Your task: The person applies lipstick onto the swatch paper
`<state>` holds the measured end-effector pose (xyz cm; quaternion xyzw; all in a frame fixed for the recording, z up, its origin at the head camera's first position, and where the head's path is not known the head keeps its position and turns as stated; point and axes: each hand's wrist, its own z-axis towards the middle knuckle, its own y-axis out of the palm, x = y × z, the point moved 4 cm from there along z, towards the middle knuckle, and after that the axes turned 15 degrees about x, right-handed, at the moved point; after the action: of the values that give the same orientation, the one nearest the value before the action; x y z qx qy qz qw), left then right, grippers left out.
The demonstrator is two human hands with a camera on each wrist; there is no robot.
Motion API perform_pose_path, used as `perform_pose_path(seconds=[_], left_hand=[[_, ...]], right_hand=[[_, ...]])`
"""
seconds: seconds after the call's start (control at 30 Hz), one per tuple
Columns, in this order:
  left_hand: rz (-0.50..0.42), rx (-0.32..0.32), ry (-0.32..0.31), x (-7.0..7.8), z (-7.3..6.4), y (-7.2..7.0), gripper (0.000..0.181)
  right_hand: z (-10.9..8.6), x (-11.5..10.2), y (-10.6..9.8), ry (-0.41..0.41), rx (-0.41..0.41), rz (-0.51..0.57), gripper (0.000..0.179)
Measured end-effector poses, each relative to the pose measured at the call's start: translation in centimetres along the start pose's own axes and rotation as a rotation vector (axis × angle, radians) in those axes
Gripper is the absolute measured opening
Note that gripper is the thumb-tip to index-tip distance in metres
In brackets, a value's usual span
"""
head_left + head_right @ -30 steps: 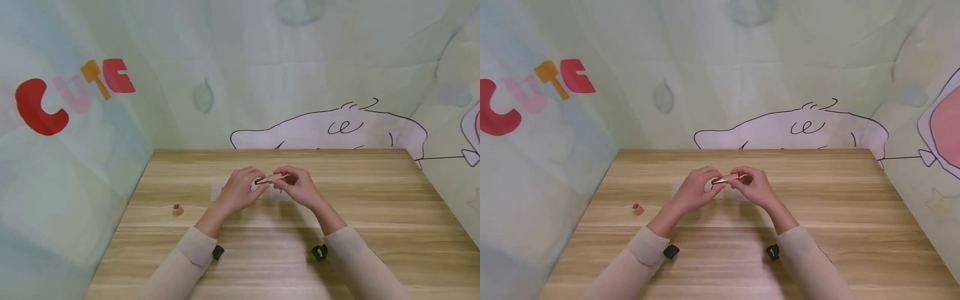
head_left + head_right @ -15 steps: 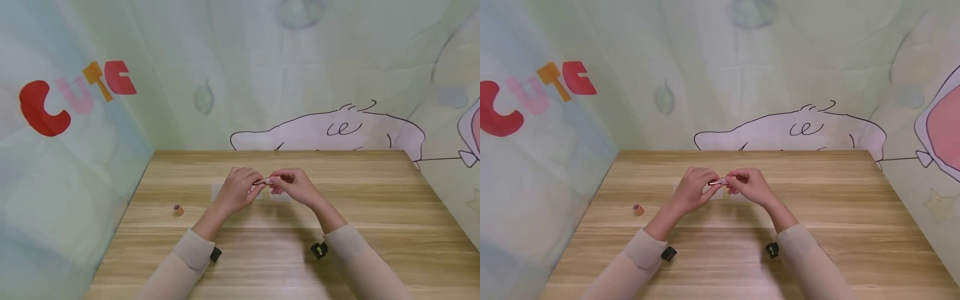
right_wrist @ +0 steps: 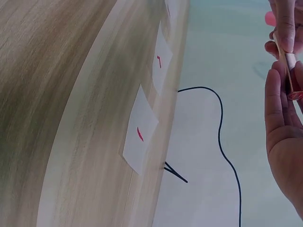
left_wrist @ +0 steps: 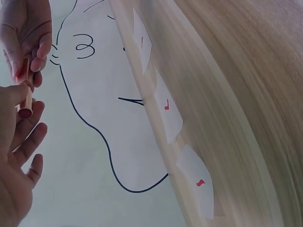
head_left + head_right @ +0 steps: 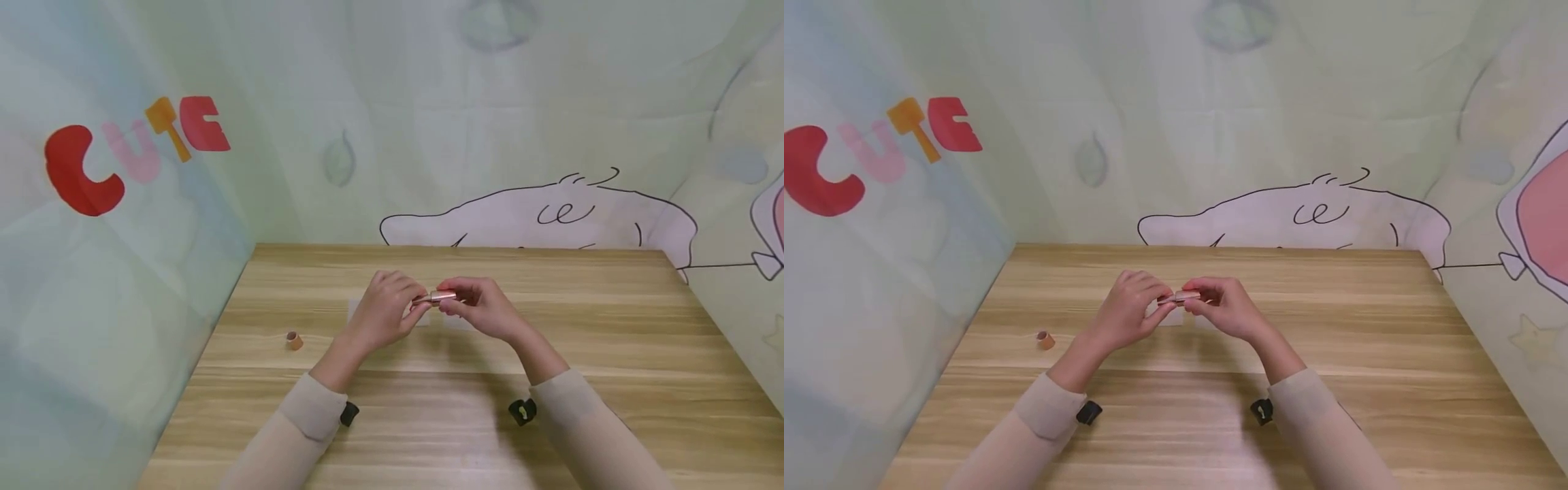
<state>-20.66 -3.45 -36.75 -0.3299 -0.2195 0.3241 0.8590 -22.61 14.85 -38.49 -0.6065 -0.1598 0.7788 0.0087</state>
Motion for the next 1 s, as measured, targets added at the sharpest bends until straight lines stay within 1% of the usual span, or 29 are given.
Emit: perform_pose_path(seconds=[0.27,0.63,0.73,0.87,1.0], left_hand=[[-0.02,0.011,0.0,-0.2,-0.2,-0.1,0.014],[-0.033,0.006,-0.038,-0.5,-0.4,-0.4,0.017],[-0.027,0.021,-0.08,-1.0,-0.7,-0.7,0.029],[-0.01,0.033,-0.165,-2.3,-1.7,-1.4,0.049],[0.002,0.034,-0.229,-3.9,-3.0,-2.7,0.051]], right_hand=[[-0.1,0.2,0.3,-0.032,0.01,-0.013,0.026],[-0.2,-0.1,0.6,-0.092,0.023,-0.008,0.023],[-0.2,0.0,0.5,-0.104,0.039,-0.003,0.022],[-0.2,0.1,0.1,-0.087,0.078,-0.011,0.023],[-0.4,0.1,-0.3,-0.068,0.096,0.0,0.023]])
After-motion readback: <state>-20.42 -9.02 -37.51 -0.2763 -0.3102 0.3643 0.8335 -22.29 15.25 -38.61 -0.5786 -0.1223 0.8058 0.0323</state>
